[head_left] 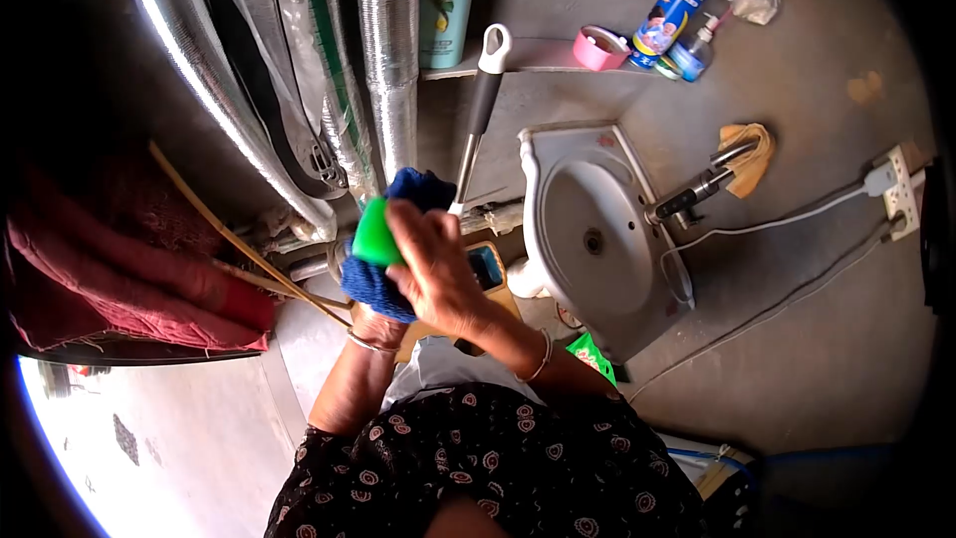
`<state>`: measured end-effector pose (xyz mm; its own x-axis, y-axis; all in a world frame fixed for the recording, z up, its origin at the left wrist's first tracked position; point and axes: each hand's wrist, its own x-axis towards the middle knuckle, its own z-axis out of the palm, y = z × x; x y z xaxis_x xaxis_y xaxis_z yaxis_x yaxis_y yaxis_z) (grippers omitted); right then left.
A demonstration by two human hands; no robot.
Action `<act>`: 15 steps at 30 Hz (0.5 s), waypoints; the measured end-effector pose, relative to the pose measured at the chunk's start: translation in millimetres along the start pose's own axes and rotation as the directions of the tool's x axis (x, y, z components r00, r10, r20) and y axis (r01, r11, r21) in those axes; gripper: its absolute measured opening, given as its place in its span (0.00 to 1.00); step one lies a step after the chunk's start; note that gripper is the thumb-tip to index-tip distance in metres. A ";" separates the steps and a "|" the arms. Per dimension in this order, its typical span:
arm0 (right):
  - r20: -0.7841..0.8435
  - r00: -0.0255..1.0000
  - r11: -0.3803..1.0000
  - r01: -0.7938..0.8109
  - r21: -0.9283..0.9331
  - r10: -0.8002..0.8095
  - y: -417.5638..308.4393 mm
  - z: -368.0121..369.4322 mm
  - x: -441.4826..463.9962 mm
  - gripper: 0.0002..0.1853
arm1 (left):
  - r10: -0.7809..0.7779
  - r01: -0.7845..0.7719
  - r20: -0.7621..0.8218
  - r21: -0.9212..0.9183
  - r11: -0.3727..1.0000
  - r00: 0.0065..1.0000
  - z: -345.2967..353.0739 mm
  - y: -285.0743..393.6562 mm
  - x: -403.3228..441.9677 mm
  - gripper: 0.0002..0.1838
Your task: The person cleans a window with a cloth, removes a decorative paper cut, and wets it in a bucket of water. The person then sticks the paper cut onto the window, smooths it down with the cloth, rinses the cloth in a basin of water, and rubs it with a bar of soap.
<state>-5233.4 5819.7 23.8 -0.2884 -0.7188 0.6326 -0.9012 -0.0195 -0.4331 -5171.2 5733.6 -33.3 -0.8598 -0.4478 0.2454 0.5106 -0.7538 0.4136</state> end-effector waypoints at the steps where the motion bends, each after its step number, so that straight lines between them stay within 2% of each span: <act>1: 0.023 1.000 1.000 0.003 -0.006 -0.003 -10.5 1.1 -5.7 0.43 | 0.019 -0.019 0.011 -0.024 1.000 1.000 -16.2 -1.8 1.9 0.21; 2: 0.074 0.997 0.999 -0.038 0.033 0.036 -14.0 0.7 -7.7 0.42 | 0.021 -0.021 0.007 -0.066 0.998 1.000 -28.8 -3.0 2.1 0.21; 4: -0.030 0.998 0.998 0.062 0.013 -0.061 4.7 7.4 -0.5 0.40 | 0.043 -0.047 -0.059 -0.080 0.996 0.997 -12.6 -1.7 2.6 0.21; 5: 0.017 0.999 0.999 -0.039 -0.004 0.039 10.9 1.0 6.7 0.37 | 0.048 -0.057 -0.104 -0.083 0.995 0.993 5.9 2.2 4.1 0.22; 6: 0.008 0.993 0.993 -0.119 -0.023 0.119 14.4 -4.3 18.2 0.34 | 0.113 -0.074 -0.044 0.520 0.851 0.993 36.1 11.0 5.9 0.23; 8: -0.008 0.989 0.989 -0.148 -0.016 0.148 8.9 -9.0 24.7 0.34 | 0.093 -0.082 -0.024 0.296 0.952 0.995 23.4 9.7 1.9 0.25; 10: -0.049 0.998 0.999 0.037 -0.040 -0.039 0.7 4.6 5.9 0.37 | 0.086 -0.086 0.011 0.051 0.995 0.996 -11.1 6.3 3.5 0.26; 11: 0.018 1.000 0.997 -0.015 0.074 0.014 -15.4 8.9 -5.9 0.42 | 0.032 -0.008 -0.044 0.468 0.884 0.999 -63.1 -3.6 3.4 0.28; 12: -0.022 0.998 0.993 0.065 0.103 -0.064 -20.2 21.5 -17.0 0.44 | -0.014 0.025 -0.056 0.190 0.982 0.998 -16.7 6.0 -1.2 0.26; 13: -0.010 0.997 0.995 0.083 0.064 -0.082 -19.8 23.3 -15.2 0.43 | -0.061 0.054 -0.069 -0.106 0.993 0.996 29.7 15.6 -5.8 0.25; 14: 0.003 0.995 0.995 0.096 0.026 -0.096 -19.1 24.0 -14.2 0.43 | -0.036 0.028 -0.100 -0.080 0.996 0.994 5.1 9.7 -7.0 0.24; 15: 0.039 0.999 1.000 0.010 -0.003 -0.009 -12.5 18.7 -7.3 0.41 | -0.011 0.004 -0.131 -0.052 0.999 0.991 -19.5 3.9 -8.1 0.24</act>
<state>-5213.9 5812.2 12.7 -0.2672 -0.7450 0.6112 -0.9050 -0.0240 -0.4248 -5162.2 5725.0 -50.7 -0.8579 -0.4987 0.1237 0.5064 -0.7798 0.3682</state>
